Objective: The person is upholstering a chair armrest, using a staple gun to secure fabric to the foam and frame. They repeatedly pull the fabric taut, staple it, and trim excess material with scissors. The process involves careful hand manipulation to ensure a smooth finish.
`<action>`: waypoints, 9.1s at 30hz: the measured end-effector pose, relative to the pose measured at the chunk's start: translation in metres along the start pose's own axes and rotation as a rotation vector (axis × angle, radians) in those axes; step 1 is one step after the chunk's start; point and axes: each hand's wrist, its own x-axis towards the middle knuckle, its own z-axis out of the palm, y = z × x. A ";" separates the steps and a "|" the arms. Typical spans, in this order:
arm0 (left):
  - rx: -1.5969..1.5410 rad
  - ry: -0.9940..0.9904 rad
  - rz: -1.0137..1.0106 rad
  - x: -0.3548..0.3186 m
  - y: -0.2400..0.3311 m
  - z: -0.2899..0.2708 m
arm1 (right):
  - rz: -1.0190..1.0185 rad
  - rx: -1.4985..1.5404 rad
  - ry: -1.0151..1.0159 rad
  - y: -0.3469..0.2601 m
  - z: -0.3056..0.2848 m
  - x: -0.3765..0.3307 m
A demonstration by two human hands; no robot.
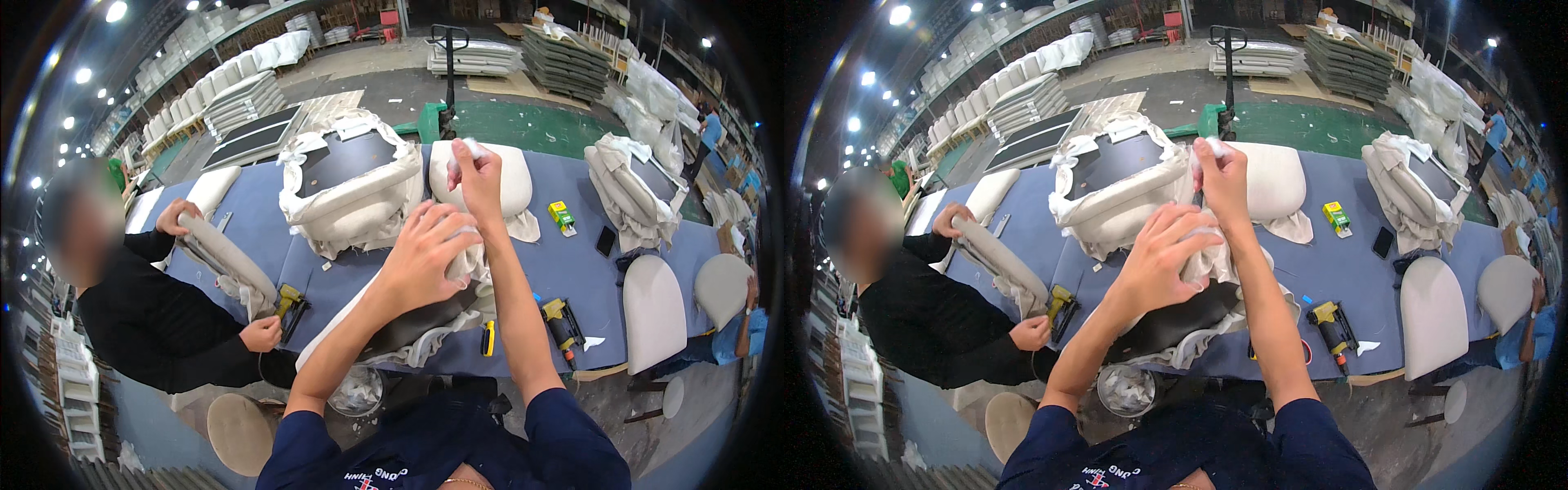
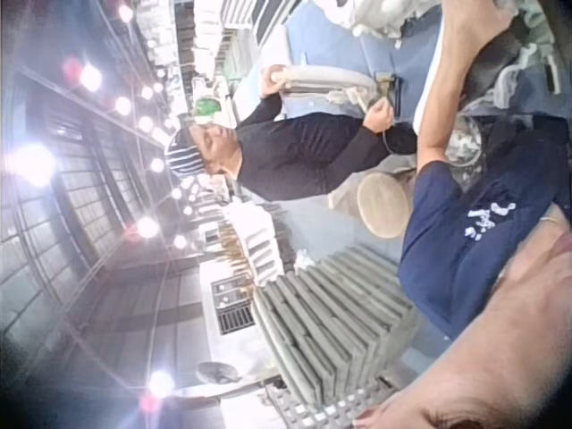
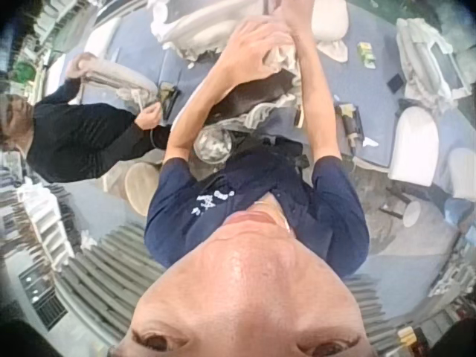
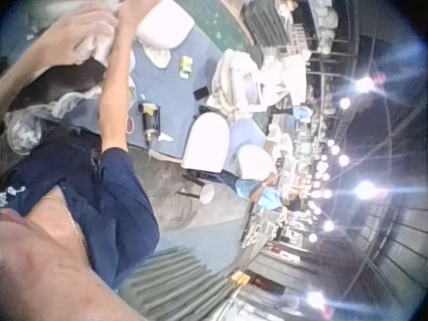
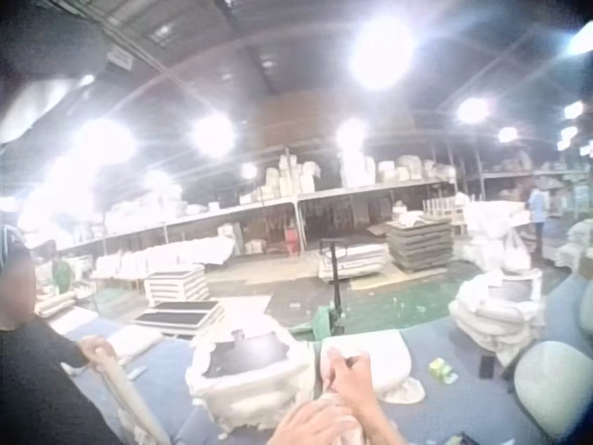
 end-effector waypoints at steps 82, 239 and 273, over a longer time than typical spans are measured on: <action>-0.392 0.213 -0.225 -0.074 -0.081 -0.059 | 0.260 -0.516 -0.305 0.019 -0.129 -0.149; -1.154 -0.258 -0.418 0.002 0.034 0.036 | -0.169 -0.799 -0.064 -0.086 -0.107 -0.209; -1.235 -0.353 -0.439 0.016 0.024 0.044 | -0.197 -0.721 -0.016 -0.085 -0.104 -0.209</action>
